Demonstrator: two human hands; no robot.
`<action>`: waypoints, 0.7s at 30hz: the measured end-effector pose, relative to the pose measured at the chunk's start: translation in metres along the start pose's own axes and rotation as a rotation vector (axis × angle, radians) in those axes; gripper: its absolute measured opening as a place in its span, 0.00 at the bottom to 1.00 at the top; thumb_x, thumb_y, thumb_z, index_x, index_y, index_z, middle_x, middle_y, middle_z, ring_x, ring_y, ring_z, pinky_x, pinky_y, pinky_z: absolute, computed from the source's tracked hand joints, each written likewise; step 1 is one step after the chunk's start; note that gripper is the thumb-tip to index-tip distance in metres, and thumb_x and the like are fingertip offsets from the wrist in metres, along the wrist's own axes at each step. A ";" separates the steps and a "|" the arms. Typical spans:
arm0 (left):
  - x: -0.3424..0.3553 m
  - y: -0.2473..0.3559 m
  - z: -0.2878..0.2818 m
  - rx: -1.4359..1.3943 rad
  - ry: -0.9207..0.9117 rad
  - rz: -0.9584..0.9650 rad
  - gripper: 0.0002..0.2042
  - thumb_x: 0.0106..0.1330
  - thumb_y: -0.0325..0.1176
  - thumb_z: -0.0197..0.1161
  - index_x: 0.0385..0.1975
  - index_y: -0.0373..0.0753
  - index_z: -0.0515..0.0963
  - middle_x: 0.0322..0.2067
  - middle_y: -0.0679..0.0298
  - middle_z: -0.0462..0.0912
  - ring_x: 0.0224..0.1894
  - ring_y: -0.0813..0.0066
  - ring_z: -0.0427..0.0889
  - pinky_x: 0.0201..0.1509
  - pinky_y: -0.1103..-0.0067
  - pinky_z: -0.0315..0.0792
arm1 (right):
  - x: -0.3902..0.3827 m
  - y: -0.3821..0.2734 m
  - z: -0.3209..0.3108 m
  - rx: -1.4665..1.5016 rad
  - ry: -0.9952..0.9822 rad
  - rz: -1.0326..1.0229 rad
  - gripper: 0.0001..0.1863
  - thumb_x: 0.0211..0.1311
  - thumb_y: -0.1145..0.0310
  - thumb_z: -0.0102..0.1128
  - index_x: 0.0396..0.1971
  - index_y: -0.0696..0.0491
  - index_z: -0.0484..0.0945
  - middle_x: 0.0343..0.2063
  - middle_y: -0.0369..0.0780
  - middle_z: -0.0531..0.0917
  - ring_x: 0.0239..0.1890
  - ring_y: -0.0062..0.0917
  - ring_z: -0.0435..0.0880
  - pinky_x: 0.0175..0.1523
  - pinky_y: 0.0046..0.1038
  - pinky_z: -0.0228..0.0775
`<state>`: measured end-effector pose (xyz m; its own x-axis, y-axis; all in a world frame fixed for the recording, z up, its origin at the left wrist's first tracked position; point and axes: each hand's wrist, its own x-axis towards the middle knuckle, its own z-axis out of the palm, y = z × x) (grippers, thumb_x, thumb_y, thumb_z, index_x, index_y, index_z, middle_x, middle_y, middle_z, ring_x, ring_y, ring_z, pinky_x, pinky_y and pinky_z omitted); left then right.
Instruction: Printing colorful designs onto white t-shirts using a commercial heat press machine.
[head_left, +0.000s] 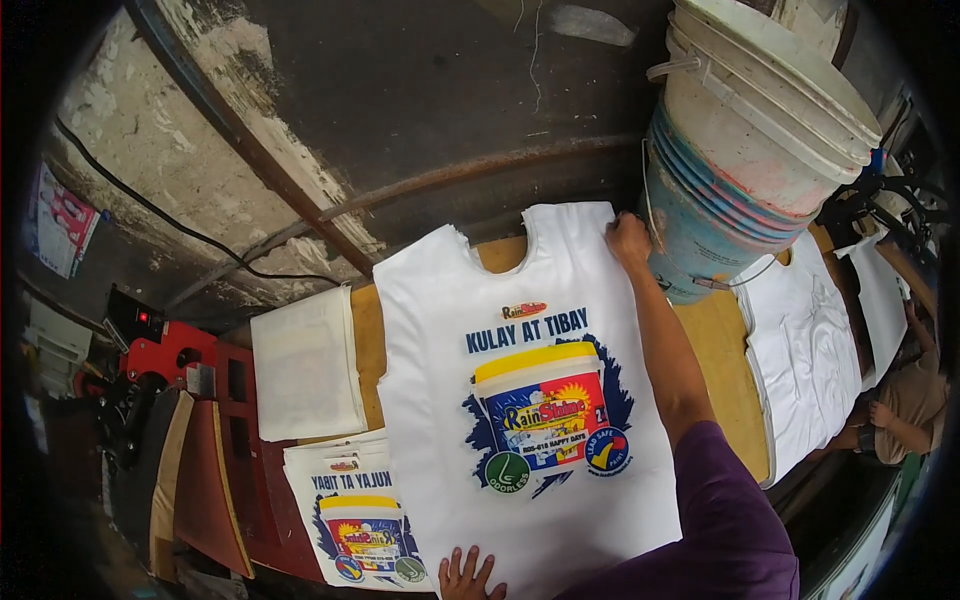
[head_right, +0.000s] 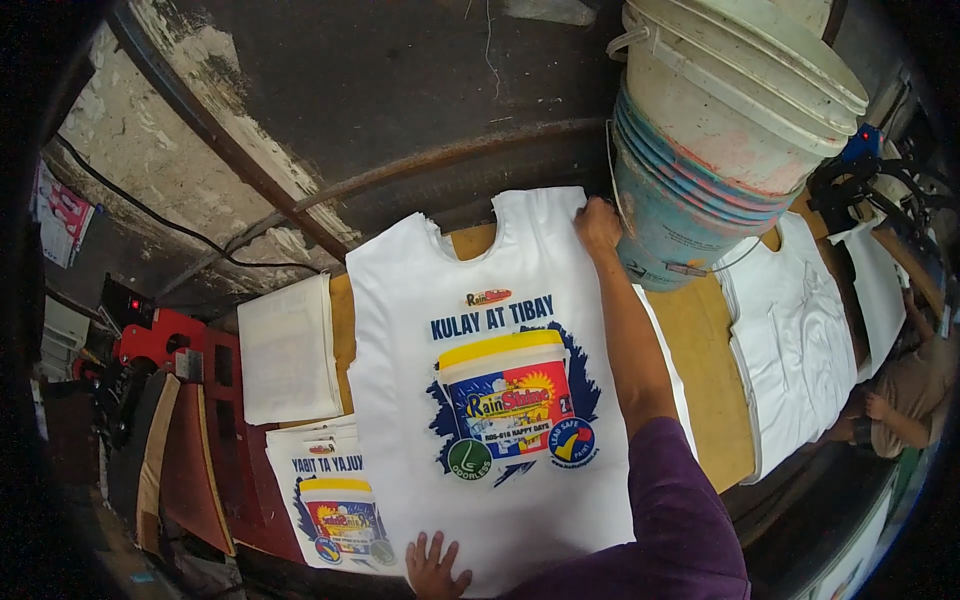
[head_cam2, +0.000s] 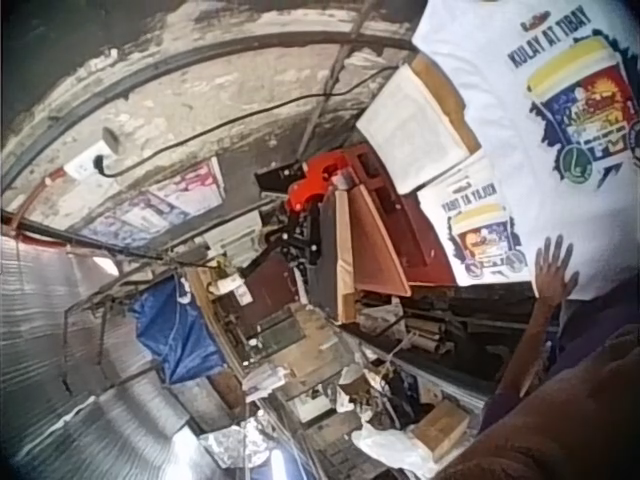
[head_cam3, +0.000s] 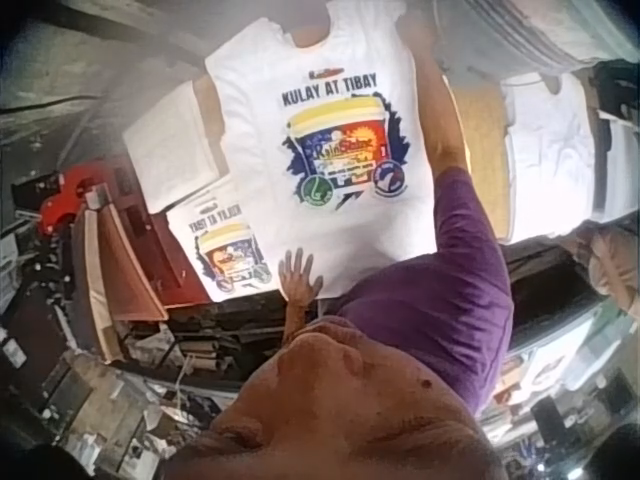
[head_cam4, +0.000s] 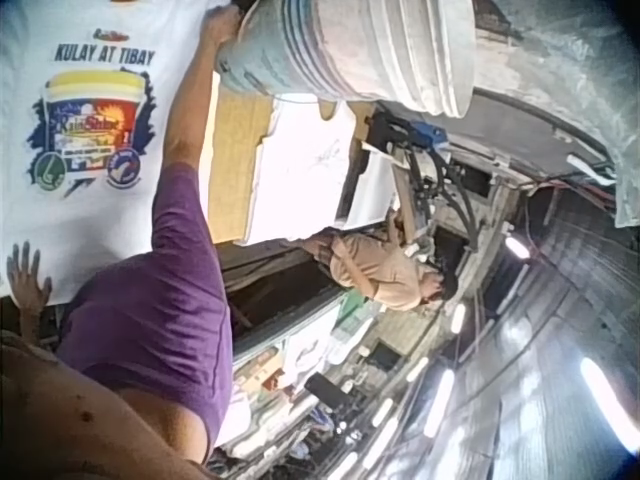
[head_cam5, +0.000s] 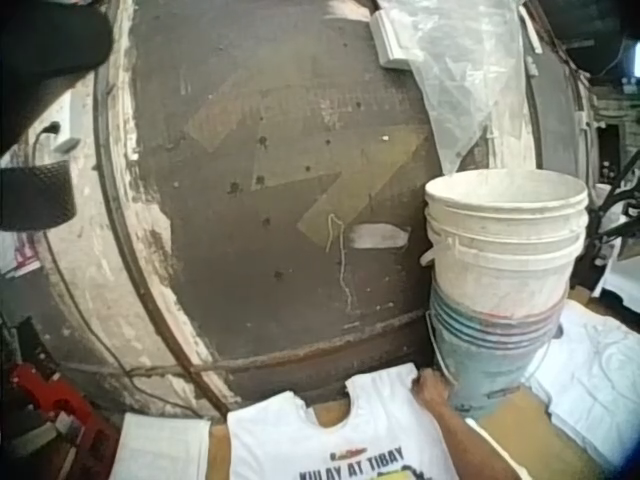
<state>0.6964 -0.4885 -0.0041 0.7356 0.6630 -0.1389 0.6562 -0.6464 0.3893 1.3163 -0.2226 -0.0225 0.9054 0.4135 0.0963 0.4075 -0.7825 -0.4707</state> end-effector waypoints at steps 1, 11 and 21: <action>0.000 0.000 0.000 0.004 0.010 0.003 0.34 0.53 0.50 0.63 0.62 0.48 0.67 0.67 0.55 0.59 0.69 0.46 0.53 0.67 0.49 0.48 | -0.003 -0.002 -0.001 0.002 -0.013 -0.008 0.10 0.57 0.66 0.55 0.36 0.53 0.80 0.39 0.50 0.83 0.45 0.46 0.81 0.48 0.42 0.74; 0.001 0.000 0.001 0.006 0.028 0.019 0.34 0.54 0.50 0.63 0.62 0.47 0.67 0.67 0.55 0.59 0.69 0.45 0.53 0.66 0.49 0.49 | -0.002 0.001 -0.002 -0.057 0.007 -0.049 0.10 0.58 0.66 0.54 0.36 0.53 0.80 0.40 0.50 0.82 0.47 0.46 0.80 0.50 0.43 0.73; 0.001 0.000 0.000 -0.006 0.002 0.007 0.35 0.52 0.48 0.65 0.62 0.48 0.67 0.67 0.55 0.59 0.69 0.45 0.53 0.65 0.47 0.49 | -0.002 0.002 -0.003 0.029 0.025 -0.089 0.08 0.57 0.68 0.54 0.35 0.53 0.78 0.38 0.48 0.82 0.45 0.45 0.81 0.48 0.43 0.74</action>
<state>0.6975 -0.4881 -0.0045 0.7399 0.6591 -0.1344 0.6498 -0.6487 0.3961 1.3158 -0.2262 -0.0212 0.8685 0.4689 0.1606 0.4833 -0.7294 -0.4842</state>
